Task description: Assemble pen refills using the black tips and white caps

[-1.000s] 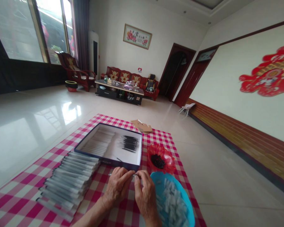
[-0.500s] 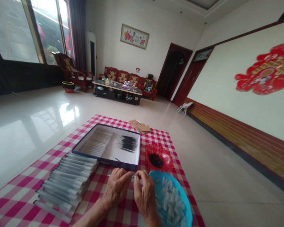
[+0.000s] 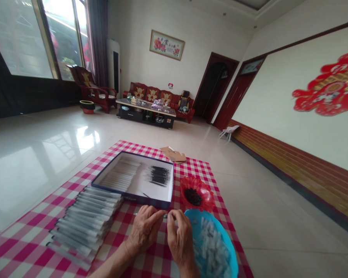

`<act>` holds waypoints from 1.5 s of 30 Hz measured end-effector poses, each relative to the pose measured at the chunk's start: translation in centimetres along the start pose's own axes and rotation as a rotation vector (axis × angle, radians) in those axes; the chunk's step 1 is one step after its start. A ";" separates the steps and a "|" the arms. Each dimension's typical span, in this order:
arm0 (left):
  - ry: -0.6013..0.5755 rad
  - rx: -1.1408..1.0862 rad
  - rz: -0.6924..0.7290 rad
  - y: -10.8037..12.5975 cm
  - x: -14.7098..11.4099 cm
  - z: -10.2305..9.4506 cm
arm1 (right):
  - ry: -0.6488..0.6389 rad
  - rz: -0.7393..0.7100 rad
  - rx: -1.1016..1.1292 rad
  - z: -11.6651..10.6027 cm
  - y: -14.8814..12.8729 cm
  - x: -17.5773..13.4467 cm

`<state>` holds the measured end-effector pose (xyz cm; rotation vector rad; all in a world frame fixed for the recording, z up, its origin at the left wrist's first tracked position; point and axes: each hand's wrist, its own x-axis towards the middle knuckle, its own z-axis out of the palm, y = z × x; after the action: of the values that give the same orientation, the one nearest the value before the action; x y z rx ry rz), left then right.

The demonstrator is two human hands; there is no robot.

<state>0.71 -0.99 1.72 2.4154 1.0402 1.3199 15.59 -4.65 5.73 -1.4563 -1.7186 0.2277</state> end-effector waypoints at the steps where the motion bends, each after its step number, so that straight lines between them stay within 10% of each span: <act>1: -0.006 0.003 -0.001 0.0 0.0 0.0 | -0.011 -0.015 -0.006 -0.1 -0.1 0.0; 21: -0.052 0.013 -0.003 0.5 0.1 -0.3 | 0.002 -0.046 -0.137 0.6 0.0 -0.3; 28: 0.250 -0.044 0.029 0.4 0.2 -0.5 | 0.174 0.025 -0.180 0.4 -0.4 0.0; 35: 0.195 -0.649 -0.462 -0.2 -0.1 0.2 | 0.360 0.259 -0.015 -0.5 -2.7 -0.6; 45: 0.140 -1.495 -1.002 -0.8 0.8 0.5 | -0.050 0.704 0.683 5.4 -4.0 -4.8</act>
<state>1.01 0.22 1.60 0.5672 0.6294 1.1116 8.77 -8.07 2.51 -1.4500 -0.9342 1.1109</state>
